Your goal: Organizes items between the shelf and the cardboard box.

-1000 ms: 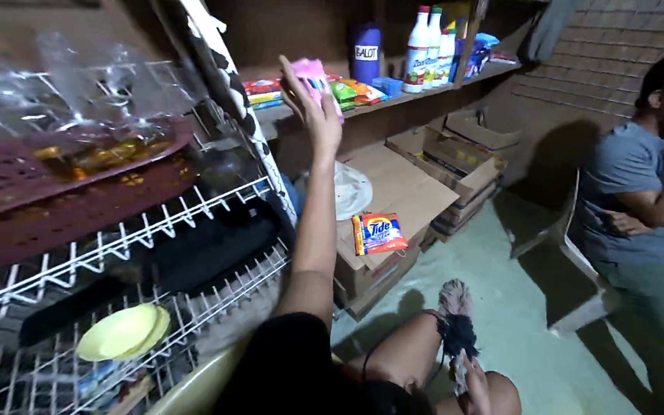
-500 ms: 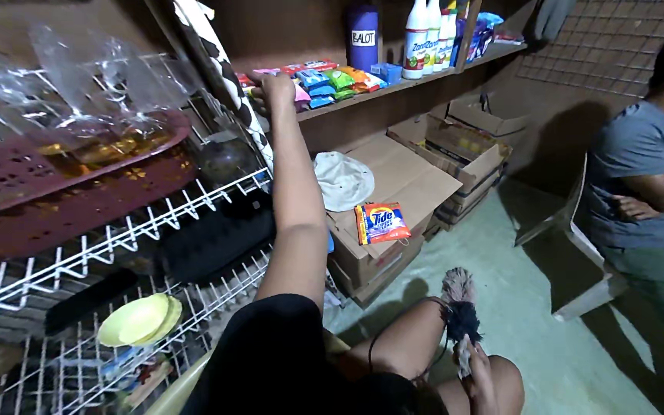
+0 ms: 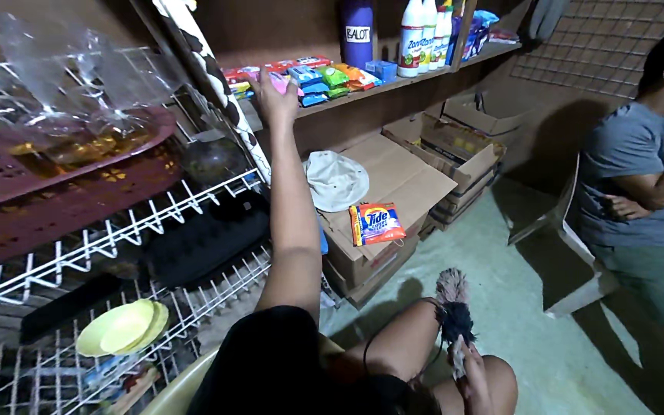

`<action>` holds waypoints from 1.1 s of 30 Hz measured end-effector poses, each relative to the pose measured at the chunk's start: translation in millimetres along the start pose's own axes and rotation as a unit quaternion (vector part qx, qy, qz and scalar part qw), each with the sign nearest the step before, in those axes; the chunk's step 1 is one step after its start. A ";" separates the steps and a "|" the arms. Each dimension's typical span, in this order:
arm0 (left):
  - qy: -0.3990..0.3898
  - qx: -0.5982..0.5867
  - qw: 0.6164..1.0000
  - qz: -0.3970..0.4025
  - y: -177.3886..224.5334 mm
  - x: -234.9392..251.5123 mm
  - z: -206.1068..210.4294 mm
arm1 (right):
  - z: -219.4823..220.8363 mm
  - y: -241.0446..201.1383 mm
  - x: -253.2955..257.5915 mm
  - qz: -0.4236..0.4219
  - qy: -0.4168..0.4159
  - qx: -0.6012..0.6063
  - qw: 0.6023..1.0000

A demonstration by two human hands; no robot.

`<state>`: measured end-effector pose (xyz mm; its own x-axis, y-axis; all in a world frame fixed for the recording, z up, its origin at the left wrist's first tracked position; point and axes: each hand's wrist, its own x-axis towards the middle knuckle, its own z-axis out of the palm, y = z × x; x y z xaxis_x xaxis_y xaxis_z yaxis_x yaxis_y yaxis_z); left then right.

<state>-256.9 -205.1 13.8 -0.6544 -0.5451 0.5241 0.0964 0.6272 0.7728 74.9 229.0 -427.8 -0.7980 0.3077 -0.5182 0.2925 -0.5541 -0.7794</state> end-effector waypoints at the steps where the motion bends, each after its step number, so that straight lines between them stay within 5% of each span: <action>1: -0.007 0.014 1.000 -0.002 0.6 0.6 -0.9 | 0.9 -0.6 -0.8 0.000 0.000 -0.007 1.000; 15: 0.052 0.024 0.996 -0.071 14.6 9.1 10.3 | 6.3 -5.2 -5.4 0.000 0.007 -0.016 1.000; 17: 0.089 0.000 0.995 -0.032 18.8 -3.7 8.1 | 2.3 -1.3 -2.2 0.001 -0.002 -0.017 1.000; 20: 0.127 -0.021 0.983 0.131 14.4 -48.8 12.3 | -1.9 0.5 0.1 -0.004 -0.014 -0.027 1.000; 24: 0.022 -0.019 0.971 0.238 -18.2 -145.5 33.2 | 3.5 -3.0 -3.6 0.004 -0.006 -0.043 0.999; 30: -0.137 -0.059 0.985 0.082 -71.1 -239.8 83.7 | -0.9 0.3 -3.7 -0.004 0.006 -0.046 0.999; 33: -0.238 0.013 0.970 0.038 -75.3 -264.1 93.3 | -3.6 2.1 -1.7 -0.012 -0.013 -0.055 0.998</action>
<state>-161.3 -56.5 -216.1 -0.9193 -0.1809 0.3494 0.1434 0.6730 0.7256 78.8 230.1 -429.8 -0.8179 0.2991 -0.4914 0.3289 -0.4576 -0.8261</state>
